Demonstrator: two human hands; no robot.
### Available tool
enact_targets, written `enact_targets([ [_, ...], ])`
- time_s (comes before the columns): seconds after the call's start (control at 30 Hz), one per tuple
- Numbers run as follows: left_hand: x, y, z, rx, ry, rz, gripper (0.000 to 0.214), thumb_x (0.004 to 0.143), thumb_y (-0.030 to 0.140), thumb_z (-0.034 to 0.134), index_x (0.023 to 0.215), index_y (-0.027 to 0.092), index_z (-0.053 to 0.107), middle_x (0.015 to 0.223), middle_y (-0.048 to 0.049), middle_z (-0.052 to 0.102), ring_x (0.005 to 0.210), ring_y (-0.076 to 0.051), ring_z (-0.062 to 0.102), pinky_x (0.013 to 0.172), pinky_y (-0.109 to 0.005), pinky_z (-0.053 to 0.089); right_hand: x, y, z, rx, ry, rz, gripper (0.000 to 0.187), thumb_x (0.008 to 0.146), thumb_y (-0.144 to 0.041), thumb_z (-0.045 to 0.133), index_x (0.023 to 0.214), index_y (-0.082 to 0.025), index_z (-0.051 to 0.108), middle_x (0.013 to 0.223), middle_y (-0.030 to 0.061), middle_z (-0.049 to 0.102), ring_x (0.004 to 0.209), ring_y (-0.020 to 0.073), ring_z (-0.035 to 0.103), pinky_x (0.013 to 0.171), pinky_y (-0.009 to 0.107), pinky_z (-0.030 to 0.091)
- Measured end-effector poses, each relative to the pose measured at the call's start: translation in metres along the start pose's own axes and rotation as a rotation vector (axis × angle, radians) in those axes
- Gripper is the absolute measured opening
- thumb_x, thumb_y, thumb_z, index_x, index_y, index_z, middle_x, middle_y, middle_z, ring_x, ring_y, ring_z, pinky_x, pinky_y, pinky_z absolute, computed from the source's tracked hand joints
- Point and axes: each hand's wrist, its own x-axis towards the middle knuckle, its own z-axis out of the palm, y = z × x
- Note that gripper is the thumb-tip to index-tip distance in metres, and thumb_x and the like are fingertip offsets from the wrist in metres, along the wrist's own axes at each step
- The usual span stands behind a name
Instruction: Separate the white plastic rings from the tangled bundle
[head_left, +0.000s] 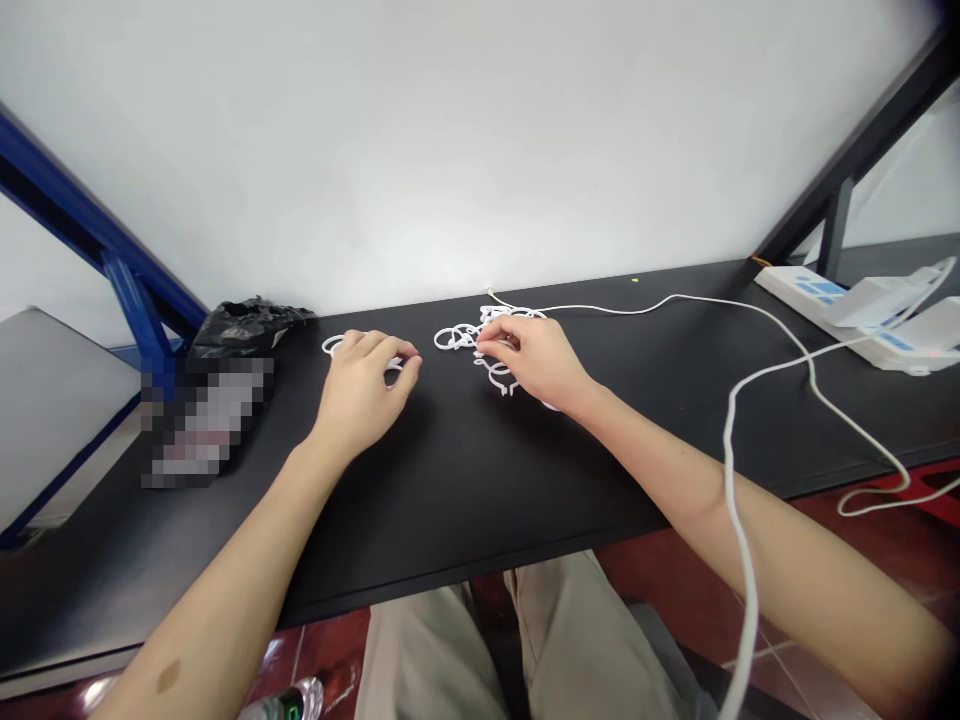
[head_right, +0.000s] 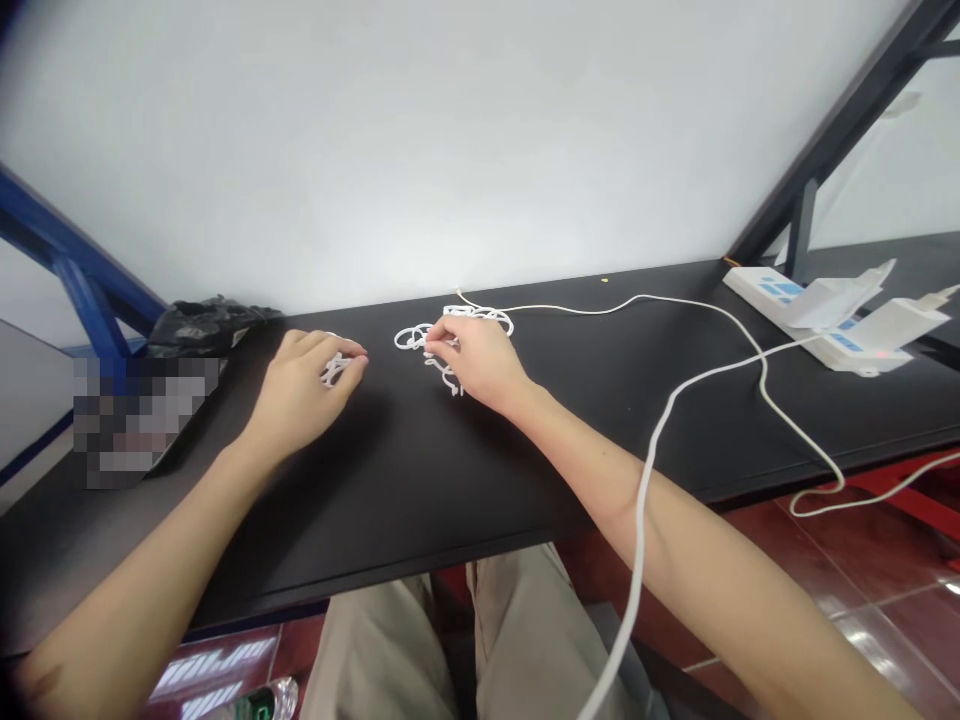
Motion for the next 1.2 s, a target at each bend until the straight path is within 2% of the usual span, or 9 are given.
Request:
enact_targets([
  [0.23, -0.003, 0.015, 0.001, -0.168, -0.089, 0.122, 0.021, 0.093, 0.034, 0.057, 0.109, 0.022, 0.065, 0.095, -0.0041, 0.068, 0.092, -0.022, 0.057, 0.085, -0.037, 0.047, -0.008, -0.009, 0.017, 0.275, -0.076, -0.036, 0.010, 0.087, -0.029, 0.065, 0.089, -0.021, 0.070, 0.083, -0.0007, 0.074, 0.067, 0.0127, 0.063, 0.070, 0.028, 0.050],
  [0.33, -0.002, 0.016, -0.001, -0.210, -0.137, 0.175, 0.019, 0.093, 0.034, 0.058, 0.106, 0.022, 0.065, 0.096, -0.0040, 0.068, 0.091, -0.022, 0.057, 0.083, -0.037, 0.048, -0.009, -0.009, 0.022, 0.356, -0.128, -0.001, 0.010, 0.087, -0.026, 0.063, 0.093, -0.021, 0.068, 0.086, -0.0002, 0.075, 0.071, 0.0132, 0.066, 0.072, 0.029, 0.052],
  [0.53, -0.002, 0.014, -0.004, -0.214, -0.185, 0.167, 0.017, 0.091, 0.034, 0.062, 0.102, 0.023, 0.066, 0.092, -0.0034, 0.070, 0.089, -0.022, 0.058, 0.078, -0.035, 0.049, -0.009, -0.008, 0.024, 0.381, -0.149, 0.047, 0.012, 0.086, -0.029, 0.064, 0.095, -0.021, 0.066, 0.086, 0.0001, 0.075, 0.065, 0.0126, 0.065, 0.069, 0.030, 0.053],
  [0.63, -0.002, 0.012, -0.002, -0.201, -0.158, 0.189, 0.014, 0.091, 0.032, 0.061, 0.099, 0.022, 0.067, 0.090, -0.0033, 0.069, 0.086, -0.021, 0.057, 0.077, -0.033, 0.048, -0.009, -0.008, 0.024, 0.310, -0.153, 0.019, 0.014, 0.090, -0.031, 0.061, 0.096, -0.020, 0.067, 0.086, 0.0006, 0.074, 0.067, 0.0134, 0.065, 0.071, 0.030, 0.052],
  [0.7, -0.002, 0.011, -0.001, -0.189, -0.145, 0.184, 0.013, 0.092, 0.031, 0.060, 0.097, 0.021, 0.067, 0.090, -0.0034, 0.069, 0.086, -0.021, 0.057, 0.077, -0.033, 0.048, -0.009, -0.009, 0.023, 0.196, -0.155, -0.053, 0.020, 0.092, -0.037, 0.060, 0.100, -0.020, 0.068, 0.093, 0.0027, 0.073, 0.079, 0.0163, 0.066, 0.078, 0.033, 0.052],
  [0.8, -0.002, 0.009, 0.000, -0.166, -0.120, 0.134, 0.014, 0.093, 0.031, 0.057, 0.094, 0.021, 0.067, 0.090, -0.0038, 0.070, 0.087, -0.021, 0.058, 0.078, -0.034, 0.048, -0.011, -0.009, 0.022, 0.000, -0.194, -0.186, 0.043, 0.086, -0.050, 0.067, 0.115, -0.019, 0.065, 0.116, 0.0091, 0.067, 0.108, 0.0252, 0.061, 0.093, 0.041, 0.048],
  [0.87, -0.001, 0.008, 0.000, -0.154, -0.118, 0.100, 0.014, 0.093, 0.032, 0.058, 0.093, 0.021, 0.067, 0.089, -0.0039, 0.070, 0.087, -0.021, 0.058, 0.078, -0.035, 0.048, -0.012, -0.008, 0.022, -0.089, -0.237, -0.219, 0.055, 0.081, -0.050, 0.072, 0.124, -0.019, 0.060, 0.125, 0.0119, 0.061, 0.117, 0.0286, 0.056, 0.096, 0.044, 0.046],
  [0.97, -0.001, 0.008, -0.001, -0.152, -0.134, 0.080, 0.013, 0.092, 0.031, 0.058, 0.091, 0.022, 0.067, 0.088, -0.0036, 0.070, 0.087, -0.021, 0.058, 0.079, -0.035, 0.048, -0.013, -0.007, 0.023, -0.136, -0.252, -0.219, 0.047, 0.084, -0.041, 0.071, 0.123, -0.019, 0.059, 0.121, 0.0105, 0.061, 0.114, 0.0263, 0.056, 0.093, 0.041, 0.047],
  [1.2, -0.002, 0.007, 0.001, -0.201, -0.162, 0.120, 0.012, 0.091, 0.028, 0.059, 0.087, 0.021, 0.068, 0.086, -0.0018, 0.071, 0.085, -0.020, 0.057, 0.077, -0.033, 0.047, -0.011, -0.011, 0.020, -0.143, -0.277, -0.244, 0.028, 0.081, -0.035, 0.071, 0.103, -0.019, 0.064, 0.097, 0.0047, 0.065, 0.098, 0.0218, 0.058, 0.079, 0.032, 0.044],
])
